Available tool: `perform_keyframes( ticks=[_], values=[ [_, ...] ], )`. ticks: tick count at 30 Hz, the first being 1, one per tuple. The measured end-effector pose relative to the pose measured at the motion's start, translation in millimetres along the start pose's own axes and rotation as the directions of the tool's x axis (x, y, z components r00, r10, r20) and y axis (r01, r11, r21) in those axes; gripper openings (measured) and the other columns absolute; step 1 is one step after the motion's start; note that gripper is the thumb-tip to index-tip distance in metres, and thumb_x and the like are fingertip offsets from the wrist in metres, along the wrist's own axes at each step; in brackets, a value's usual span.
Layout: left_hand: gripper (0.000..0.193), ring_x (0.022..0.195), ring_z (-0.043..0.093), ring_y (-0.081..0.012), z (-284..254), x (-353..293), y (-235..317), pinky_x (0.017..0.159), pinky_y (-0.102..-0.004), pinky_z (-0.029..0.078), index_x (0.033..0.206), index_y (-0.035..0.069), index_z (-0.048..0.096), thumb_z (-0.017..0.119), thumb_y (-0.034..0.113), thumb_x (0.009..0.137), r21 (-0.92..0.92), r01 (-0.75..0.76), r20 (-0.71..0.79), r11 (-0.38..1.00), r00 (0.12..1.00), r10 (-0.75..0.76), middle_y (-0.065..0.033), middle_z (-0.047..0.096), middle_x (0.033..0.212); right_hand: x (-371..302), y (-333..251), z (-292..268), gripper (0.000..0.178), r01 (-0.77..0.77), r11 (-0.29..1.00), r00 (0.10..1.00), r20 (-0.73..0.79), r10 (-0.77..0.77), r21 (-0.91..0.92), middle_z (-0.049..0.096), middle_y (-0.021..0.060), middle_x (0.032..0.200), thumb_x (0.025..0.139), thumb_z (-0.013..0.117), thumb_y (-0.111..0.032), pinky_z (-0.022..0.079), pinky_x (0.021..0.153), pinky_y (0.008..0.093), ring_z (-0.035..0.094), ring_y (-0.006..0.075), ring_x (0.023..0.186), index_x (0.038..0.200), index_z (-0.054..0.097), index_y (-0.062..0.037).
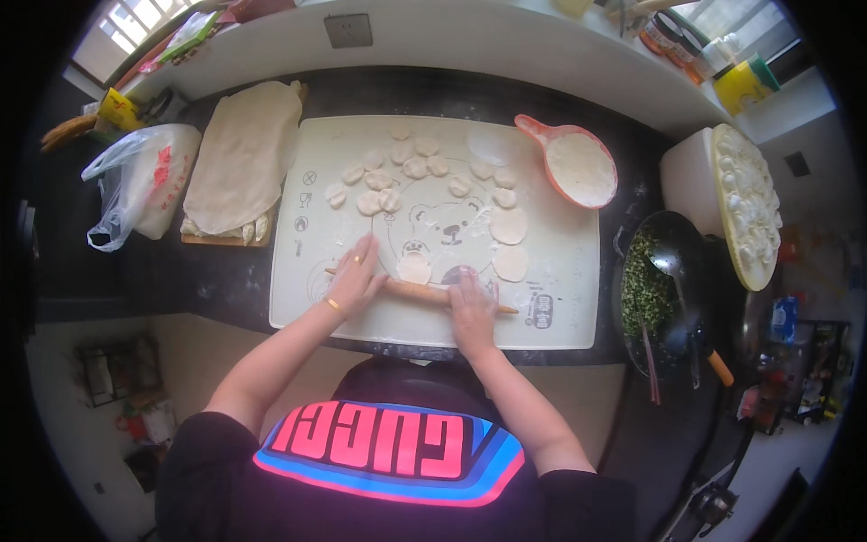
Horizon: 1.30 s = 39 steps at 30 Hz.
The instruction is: The person flattens small dough balls on a cutting board using a rolling pin. They repeatedly pick up a dough piece, roll it into a thin circular shape, and place it back on the board. The process is repeated for multiple dough pieces throughout the clip.
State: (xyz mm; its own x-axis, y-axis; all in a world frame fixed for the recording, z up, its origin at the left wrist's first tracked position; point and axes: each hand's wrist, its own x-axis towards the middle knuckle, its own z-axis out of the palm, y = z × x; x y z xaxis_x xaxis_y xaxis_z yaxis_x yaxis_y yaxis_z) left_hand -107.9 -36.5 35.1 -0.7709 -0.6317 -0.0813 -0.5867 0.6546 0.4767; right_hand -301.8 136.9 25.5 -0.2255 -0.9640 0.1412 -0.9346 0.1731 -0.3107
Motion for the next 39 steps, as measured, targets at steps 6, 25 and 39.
perform_keyframes(
  ticks=[6,25,39],
  values=[
    [0.039,0.105,0.051,-0.0359,6.9,59.2,38.3,0.091,-0.0425,0.042,0.111,0.001,0.055,0.066,0.011,0.075,-0.224,-0.007,0.097,0.975,0.995,0.029,-0.0195,0.053,0.115,-0.3,3.1,-22.2,0.044,-0.018,1.000,0.999,0.031,0.017,0.007,0.037,0.0114,0.142,0.074,0.070,-0.016,0.016,0.107,0.0574,0.033,0.0241,0.134,0.113,0.051,-0.0111],
    [0.067,0.141,0.009,-0.0355,-6.2,-21.3,9.4,0.111,-0.0557,0.009,0.147,0.007,0.018,0.043,0.036,0.092,0.296,0.075,0.114,0.952,0.987,-0.113,-0.0173,0.011,0.153,-6.9,-23.0,-30.7,0.086,-0.076,0.992,0.942,0.320,0.106,-0.104,0.011,0.0188,0.153,0.081,0.058,-0.049,0.006,0.109,0.0609,0.010,0.0363,0.141,0.144,0.023,-0.0037],
    [0.068,0.131,0.029,-0.0377,10.7,-21.4,2.2,0.106,-0.0493,0.024,0.141,0.007,0.028,0.053,0.038,0.086,0.205,-0.049,-0.017,0.978,0.998,0.053,-0.0220,0.031,0.142,-13.8,-2.8,3.1,0.050,-0.003,0.999,0.998,-0.058,0.000,-0.047,0.030,0.0172,0.145,0.070,0.073,-0.020,0.013,0.106,0.0621,0.026,0.0322,0.137,0.112,0.048,-0.0095]
  ],
)
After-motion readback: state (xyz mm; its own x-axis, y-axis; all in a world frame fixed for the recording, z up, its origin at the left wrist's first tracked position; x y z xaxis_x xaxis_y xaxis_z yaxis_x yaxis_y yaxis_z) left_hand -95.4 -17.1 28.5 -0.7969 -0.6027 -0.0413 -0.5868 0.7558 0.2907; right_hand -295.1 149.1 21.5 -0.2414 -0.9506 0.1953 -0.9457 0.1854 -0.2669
